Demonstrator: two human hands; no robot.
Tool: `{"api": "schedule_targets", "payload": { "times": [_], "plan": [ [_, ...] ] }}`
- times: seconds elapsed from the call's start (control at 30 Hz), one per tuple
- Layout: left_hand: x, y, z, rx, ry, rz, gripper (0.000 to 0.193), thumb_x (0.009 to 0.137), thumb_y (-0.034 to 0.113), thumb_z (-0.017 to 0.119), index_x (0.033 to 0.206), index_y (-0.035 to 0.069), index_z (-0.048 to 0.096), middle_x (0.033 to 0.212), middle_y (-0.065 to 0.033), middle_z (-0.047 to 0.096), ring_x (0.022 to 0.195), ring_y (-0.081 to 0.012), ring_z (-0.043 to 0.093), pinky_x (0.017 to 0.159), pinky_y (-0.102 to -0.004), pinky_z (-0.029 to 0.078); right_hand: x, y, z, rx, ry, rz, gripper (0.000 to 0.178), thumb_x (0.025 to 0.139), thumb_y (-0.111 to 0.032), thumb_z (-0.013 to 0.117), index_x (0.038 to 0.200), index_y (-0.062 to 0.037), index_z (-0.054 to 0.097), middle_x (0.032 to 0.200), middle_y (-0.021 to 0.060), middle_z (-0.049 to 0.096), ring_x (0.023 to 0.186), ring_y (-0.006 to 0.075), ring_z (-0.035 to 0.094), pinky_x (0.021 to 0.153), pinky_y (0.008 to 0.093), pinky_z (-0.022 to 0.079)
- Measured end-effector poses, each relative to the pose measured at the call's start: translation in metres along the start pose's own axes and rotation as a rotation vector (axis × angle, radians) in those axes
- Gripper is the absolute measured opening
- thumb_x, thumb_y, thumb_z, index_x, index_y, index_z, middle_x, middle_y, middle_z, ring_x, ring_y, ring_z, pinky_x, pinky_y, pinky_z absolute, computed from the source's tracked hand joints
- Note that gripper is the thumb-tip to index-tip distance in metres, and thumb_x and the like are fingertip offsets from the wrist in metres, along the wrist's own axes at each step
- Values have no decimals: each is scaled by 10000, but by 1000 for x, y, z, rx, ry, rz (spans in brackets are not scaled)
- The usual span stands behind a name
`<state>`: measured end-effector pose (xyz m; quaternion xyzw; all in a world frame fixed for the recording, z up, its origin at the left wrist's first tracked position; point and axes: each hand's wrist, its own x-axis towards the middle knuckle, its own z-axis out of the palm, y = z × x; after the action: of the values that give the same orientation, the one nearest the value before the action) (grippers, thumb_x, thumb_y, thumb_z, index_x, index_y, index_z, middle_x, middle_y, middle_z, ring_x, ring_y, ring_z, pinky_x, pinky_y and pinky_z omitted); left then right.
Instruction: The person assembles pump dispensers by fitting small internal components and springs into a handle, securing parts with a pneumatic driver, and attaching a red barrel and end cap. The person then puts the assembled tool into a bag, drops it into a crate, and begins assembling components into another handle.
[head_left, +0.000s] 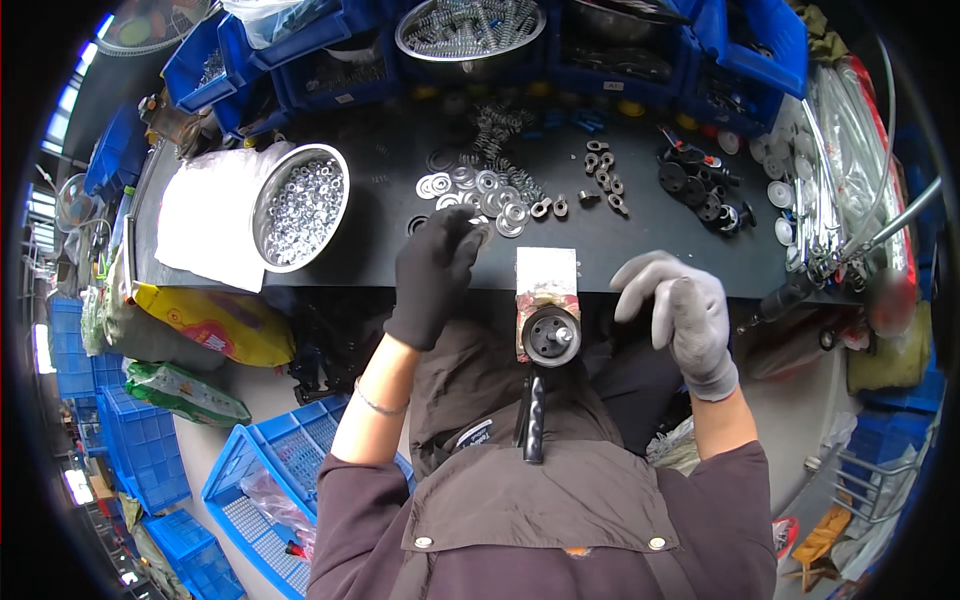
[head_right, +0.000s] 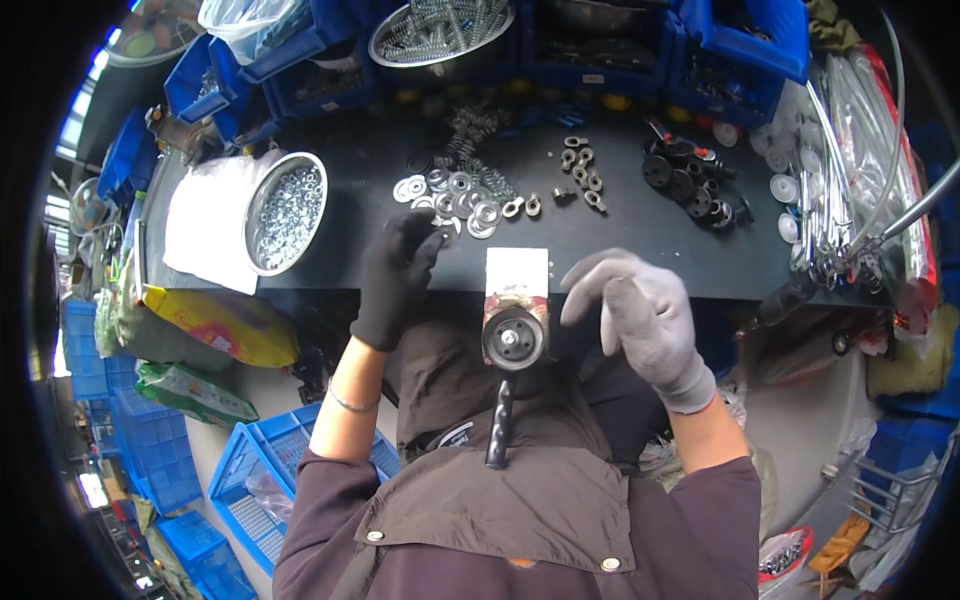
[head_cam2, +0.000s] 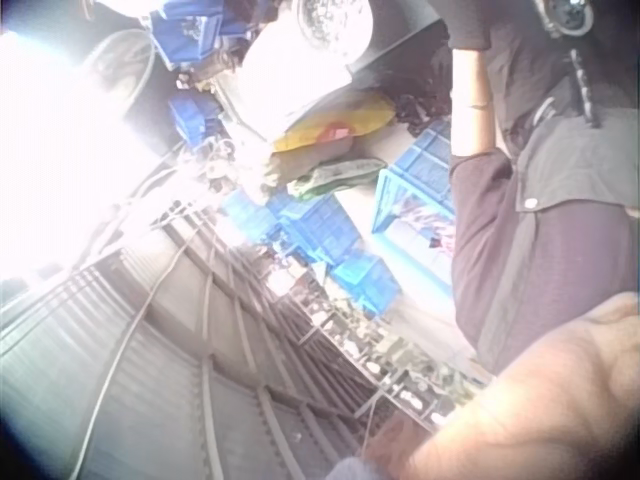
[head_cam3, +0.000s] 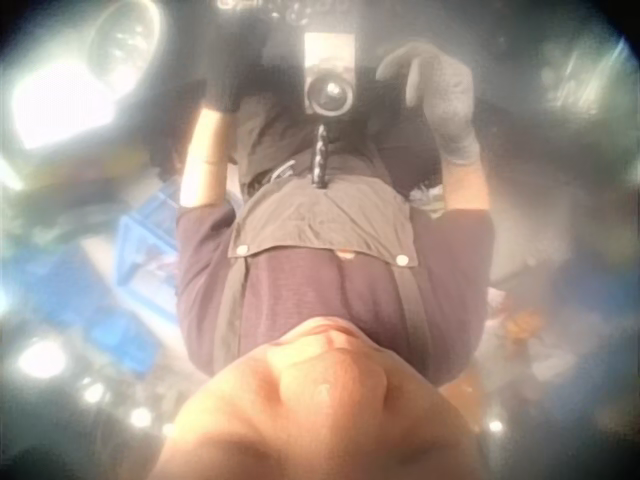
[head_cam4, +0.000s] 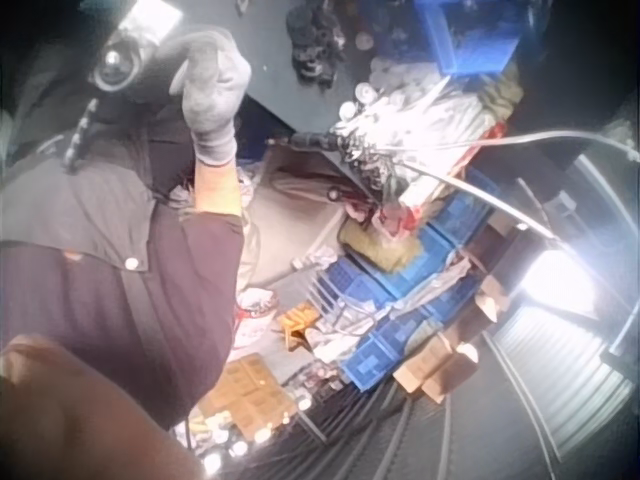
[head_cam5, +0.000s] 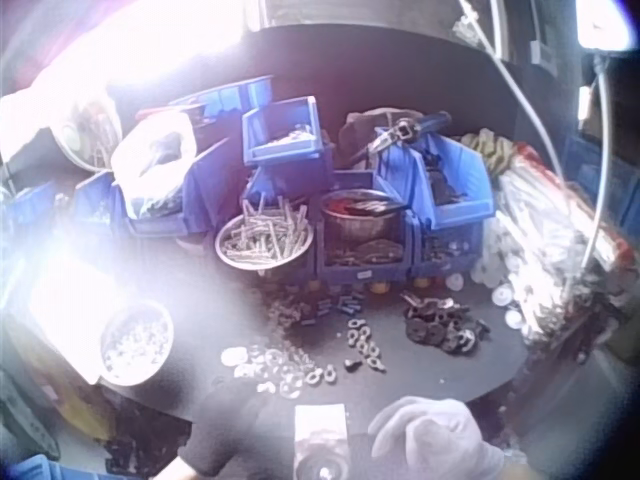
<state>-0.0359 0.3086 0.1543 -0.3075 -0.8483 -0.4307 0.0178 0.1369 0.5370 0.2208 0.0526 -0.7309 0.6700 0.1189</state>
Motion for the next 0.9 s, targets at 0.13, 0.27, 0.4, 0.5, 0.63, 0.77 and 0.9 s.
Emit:
{"api": "schedule_targets", "payload": {
  "times": [0.13, 0.27, 0.4, 0.5, 0.63, 0.77, 0.9],
  "plan": [
    [-16, 41, -17, -213, 132, 169, 146, 819, -13, 674, 959, 19, 648, 878, -111, 681, 746, -240, 660, 640, -302, 513, 5, -1, 33, -42, 39, -126, 629, 986, -523, 397, 779, 10, 658, 1060, 192, 663, 1051, 292, 602, 975, 390, 415],
    [-32, 63, -32, -42, 108, 409, 237, 761, -11, 720, 976, 63, 653, 886, -89, 670, 751, -261, 653, 682, -317, 516, -11, 5, -19, 257, -159, 362, 520, 1013, -399, 407, 1050, 58, 654, 1034, 174, 658, 938, 259, 629, 870, 359, 485],
    [-35, 77, -31, -124, -43, 571, 285, 717, 16, 745, 980, 95, 669, 912, -84, 671, 839, -267, 664, 665, -359, 527, -1, 8, 12, -122, -6, 142, 452, 956, -313, 435, 1136, 48, 641, 1030, 132, 661, 820, 177, 621, 730, 291, 486],
    [-36, 77, -32, 6, -72, 703, 316, 685, 117, 771, 988, 145, 686, 988, -33, 660, 881, -249, 662, 704, -356, 527, 4, 21, 21, -79, -195, -44, 325, 893, -196, 457, 936, 30, 685, 1002, 161, 677, 952, 292, 612, 907, 356, 453],
    [-40, 79, -37, 144, -110, 780, 329, 675, 176, 762, 997, 163, 694, 1026, 2, 642, 927, -221, 651, 725, -324, 508, -6, 36, -13, 189, 149, -74, 625, 1043, -328, 361, 543, -13, 565, 776, 183, 650, 792, 300, 616, 747, 349, 476],
    [-40, 72, -27, 210, -126, 871, 322, 687, 171, 761, 1004, 171, 706, 1026, 10, 630, 906, -186, 640, 716, -310, 497, -12, 58, -76, -550, 823, -7, 112, 935, -18, 557, 1025, -1, 623, 965, 61, 651, 827, 92, 589, 743, 248, 483],
    [-46, 73, -25, 330, -108, 964, 296, 703, 162, 755, 997, 164, 714, 1013, 13, 622, 895, -164, 633, 705, -307, 491, -43, 111, -181, -1311, 1126, 176, 398, 884, -175, 608, 1222, 28, 547, 1194, 239, 584, 1125, 376, 556, 976, 436, 436]
  ]
}}
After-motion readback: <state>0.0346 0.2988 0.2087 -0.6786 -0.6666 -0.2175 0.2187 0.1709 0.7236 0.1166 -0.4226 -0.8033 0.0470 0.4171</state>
